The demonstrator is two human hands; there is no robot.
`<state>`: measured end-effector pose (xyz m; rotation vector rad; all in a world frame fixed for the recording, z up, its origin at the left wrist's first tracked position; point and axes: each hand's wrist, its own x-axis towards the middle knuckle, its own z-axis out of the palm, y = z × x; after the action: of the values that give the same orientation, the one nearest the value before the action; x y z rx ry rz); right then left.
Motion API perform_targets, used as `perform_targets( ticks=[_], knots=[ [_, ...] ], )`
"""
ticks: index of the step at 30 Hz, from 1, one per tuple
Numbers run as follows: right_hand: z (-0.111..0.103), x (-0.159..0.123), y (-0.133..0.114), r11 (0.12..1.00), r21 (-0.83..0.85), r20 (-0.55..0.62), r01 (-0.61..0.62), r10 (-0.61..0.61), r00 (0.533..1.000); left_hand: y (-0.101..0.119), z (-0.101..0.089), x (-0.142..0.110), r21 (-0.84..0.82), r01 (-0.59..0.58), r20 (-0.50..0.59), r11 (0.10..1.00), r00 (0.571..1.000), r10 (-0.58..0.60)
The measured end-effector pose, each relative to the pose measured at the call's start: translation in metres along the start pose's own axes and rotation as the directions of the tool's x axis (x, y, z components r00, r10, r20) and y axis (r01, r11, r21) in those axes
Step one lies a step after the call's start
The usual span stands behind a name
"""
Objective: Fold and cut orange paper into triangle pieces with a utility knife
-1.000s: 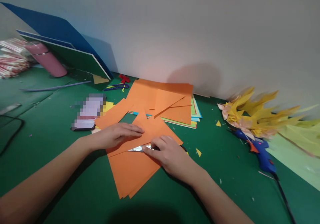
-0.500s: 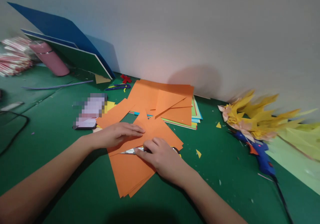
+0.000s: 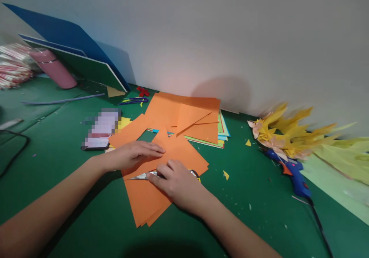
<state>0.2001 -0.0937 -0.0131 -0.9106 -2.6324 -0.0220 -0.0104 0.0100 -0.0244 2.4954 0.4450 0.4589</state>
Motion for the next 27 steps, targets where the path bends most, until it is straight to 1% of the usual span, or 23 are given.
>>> perform_targets(
  ticks=[4,8,13,17,21,25,27],
  knots=[
    [0.001,0.001,-0.002,1.0,-0.023,0.013,-0.008,0.008,1.0,0.001,-0.001,0.001,0.001,0.008,0.005,1.0,1.0,-0.008],
    [0.0,0.0,-0.002,0.999,-0.045,0.033,0.011,-0.009,0.999,0.002,-0.001,0.002,0.017,0.016,0.004,1.0,1.0,-0.016],
    [0.0,0.0,-0.002,0.998,-0.058,0.004,0.014,-0.013,1.0,0.001,-0.001,0.002,0.021,0.009,-0.003,1.0,1.0,-0.009],
    [0.003,0.002,-0.007,0.997,-0.074,0.008,0.033,-0.033,0.999,0.0,-0.001,0.002,0.003,0.013,-0.005,1.0,1.0,-0.013],
    [0.004,0.004,-0.009,0.997,-0.044,0.026,0.056,-0.055,0.998,-0.002,0.002,0.001,-0.006,0.042,0.0,0.999,0.999,-0.042],
    [-0.002,-0.003,0.004,0.992,0.046,0.049,0.122,-0.124,0.991,0.004,-0.001,0.001,-0.041,0.087,0.026,0.995,0.996,-0.086],
    [-0.006,-0.01,0.016,0.992,0.057,0.036,0.111,-0.113,0.993,0.01,-0.005,0.002,-0.066,0.122,0.043,0.99,0.992,-0.12]
  ],
)
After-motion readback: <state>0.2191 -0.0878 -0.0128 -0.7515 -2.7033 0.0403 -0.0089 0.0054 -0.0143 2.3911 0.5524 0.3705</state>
